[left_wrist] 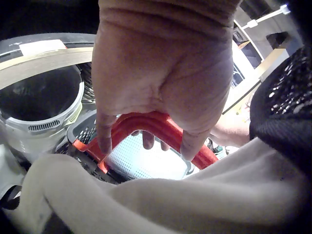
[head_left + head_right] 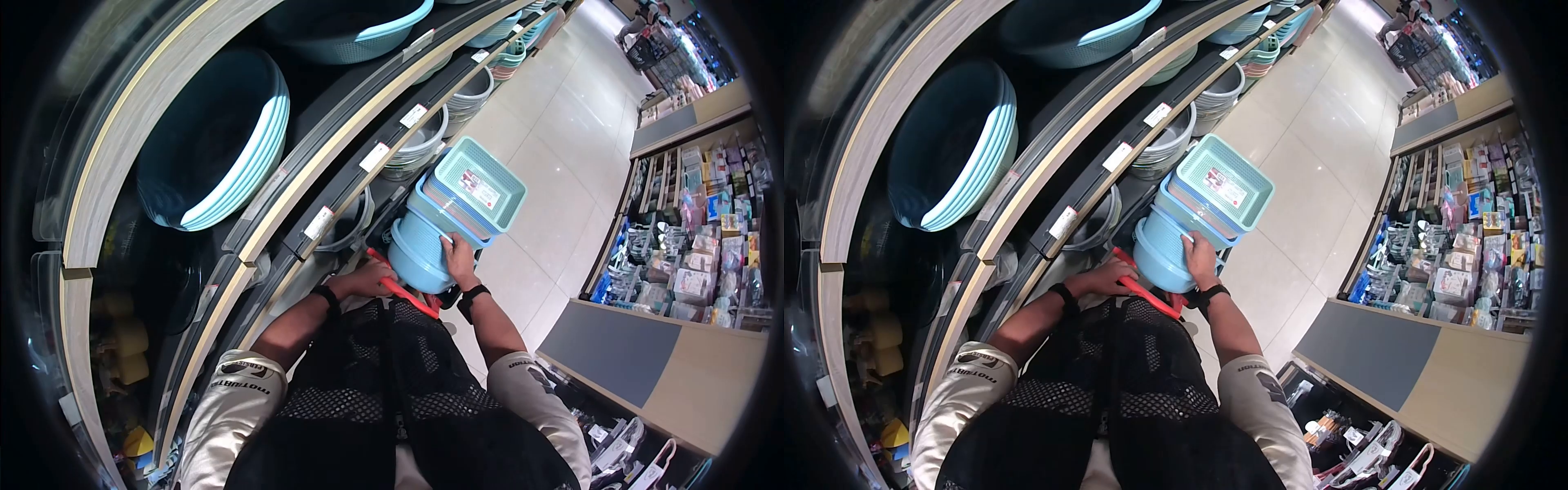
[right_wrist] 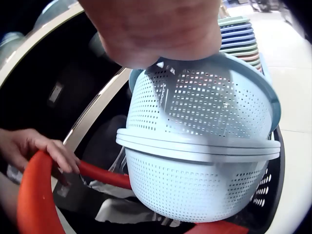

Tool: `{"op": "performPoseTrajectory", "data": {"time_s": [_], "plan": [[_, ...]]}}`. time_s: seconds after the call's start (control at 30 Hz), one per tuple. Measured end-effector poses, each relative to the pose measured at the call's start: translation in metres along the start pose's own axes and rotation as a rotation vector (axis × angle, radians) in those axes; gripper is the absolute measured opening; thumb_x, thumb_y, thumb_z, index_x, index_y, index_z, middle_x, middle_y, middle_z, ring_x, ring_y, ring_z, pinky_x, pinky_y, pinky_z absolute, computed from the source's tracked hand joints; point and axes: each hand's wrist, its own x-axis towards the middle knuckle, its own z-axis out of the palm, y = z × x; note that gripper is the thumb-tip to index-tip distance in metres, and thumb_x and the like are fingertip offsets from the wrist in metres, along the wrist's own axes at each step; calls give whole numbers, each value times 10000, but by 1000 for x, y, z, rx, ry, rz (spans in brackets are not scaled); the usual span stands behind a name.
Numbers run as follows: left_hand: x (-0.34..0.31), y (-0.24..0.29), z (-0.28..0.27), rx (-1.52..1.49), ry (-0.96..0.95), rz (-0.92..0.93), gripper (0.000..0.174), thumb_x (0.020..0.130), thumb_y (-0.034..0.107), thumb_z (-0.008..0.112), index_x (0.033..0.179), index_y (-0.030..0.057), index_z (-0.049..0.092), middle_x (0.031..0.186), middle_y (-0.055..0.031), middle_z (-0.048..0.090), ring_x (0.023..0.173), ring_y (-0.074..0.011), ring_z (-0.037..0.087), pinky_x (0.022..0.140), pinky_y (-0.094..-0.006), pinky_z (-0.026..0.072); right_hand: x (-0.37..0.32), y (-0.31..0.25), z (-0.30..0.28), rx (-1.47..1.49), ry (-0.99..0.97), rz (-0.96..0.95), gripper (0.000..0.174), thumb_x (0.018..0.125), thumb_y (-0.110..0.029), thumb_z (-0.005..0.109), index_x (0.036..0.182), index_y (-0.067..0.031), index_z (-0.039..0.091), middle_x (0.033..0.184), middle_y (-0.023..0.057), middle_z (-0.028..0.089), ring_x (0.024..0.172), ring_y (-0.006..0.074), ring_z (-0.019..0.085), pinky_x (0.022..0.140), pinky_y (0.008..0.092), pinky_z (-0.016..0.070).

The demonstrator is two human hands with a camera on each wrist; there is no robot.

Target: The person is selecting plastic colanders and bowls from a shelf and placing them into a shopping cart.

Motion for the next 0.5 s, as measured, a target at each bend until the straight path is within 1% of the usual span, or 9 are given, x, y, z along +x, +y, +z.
{"op": "performPoseTrajectory", "data": {"time_s": [0.03, 0.1, 0.13, 0.2, 0.33, 0.4, 0.43, 0.47, 0.5], "plan": [[1, -1, 1, 2, 8, 4, 459, 814, 355, 770, 1182, 91, 696, 1182, -120, 647, 1188, -311, 530, 1079, -433, 363, 3, -3, -3, -4, -2, -3, 313, 989, -308, 632, 1052, -5, 678, 891, 276, 694, 884, 453, 677, 776, 475, 524], [1, -5, 7, -2, 22, -2, 456, 810, 345, 773, 1180, 90, 695, 1177, -121, 646, 1181, -313, 530, 1077, -433, 366, 5, -10, -6, -39, 99, 23, 318, 990, -316, 632, 1038, -6, 684, 880, 274, 693, 864, 450, 678, 765, 478, 521], [1, -11, 11, -6, 43, 19, 450, 806, 336, 775, 1174, 89, 695, 1178, -122, 645, 1182, -313, 529, 1073, -432, 369, 11, -12, -7, -39, 92, 20, 318, 990, -316, 632, 1038, -6, 684, 880, 274, 693, 864, 450, 678, 765, 478, 521], [0, -16, 14, -11, 62, 36, 444, 802, 327, 777, 1167, 88, 695, 1178, -123, 644, 1183, -314, 527, 1070, -430, 371, 31, -15, -21, -140, 265, -102, 358, 979, -402, 618, 1049, -61, 704, 859, 244, 707, 854, 460, 680, 743, 523, 528], [3, -17, 13, 5, 80, 61, 439, 788, 328, 786, 1146, 90, 699, 1147, -112, 658, 1160, -301, 552, 1059, -422, 375, 65, -38, -63, -210, 226, -7, 376, 975, -418, 623, 1036, -58, 712, 833, 244, 704, 843, 453, 685, 734, 518, 530], [4, -19, 15, 5, 77, 71, 441, 783, 331, 789, 1143, 91, 701, 1135, -108, 664, 1151, -297, 563, 1055, -419, 377, 74, -41, -75, -95, 254, -9, 379, 969, -423, 633, 1023, -59, 725, 814, 244, 700, 831, 452, 684, 723, 506, 529], [3, -20, 17, -3, 107, 78, 442, 781, 330, 791, 1143, 93, 702, 1129, -107, 669, 1141, -296, 571, 1053, -418, 379, 75, -42, -82, -50, 275, -28, 379, 970, -404, 645, 996, -37, 736, 789, 237, 699, 774, 398, 700, 703, 461, 529], [3, -22, 19, -10, 137, 83, 442, 780, 330, 793, 1144, 95, 704, 1122, -105, 673, 1130, -295, 579, 1050, -416, 380, 75, -44, -87, -52, 274, -30, 379, 970, -404, 645, 996, -37, 736, 789, 237, 699, 774, 398, 700, 703, 461, 529], [2, -21, 18, -10, 140, 83, 442, 780, 330, 793, 1144, 95, 704, 1122, -105, 673, 1130, -295, 579, 1050, -416, 380, 75, -42, -91, 67, 264, -25, 377, 970, -383, 651, 983, -15, 734, 779, 226, 700, 751, 355, 698, 704, 435, 527]]}}
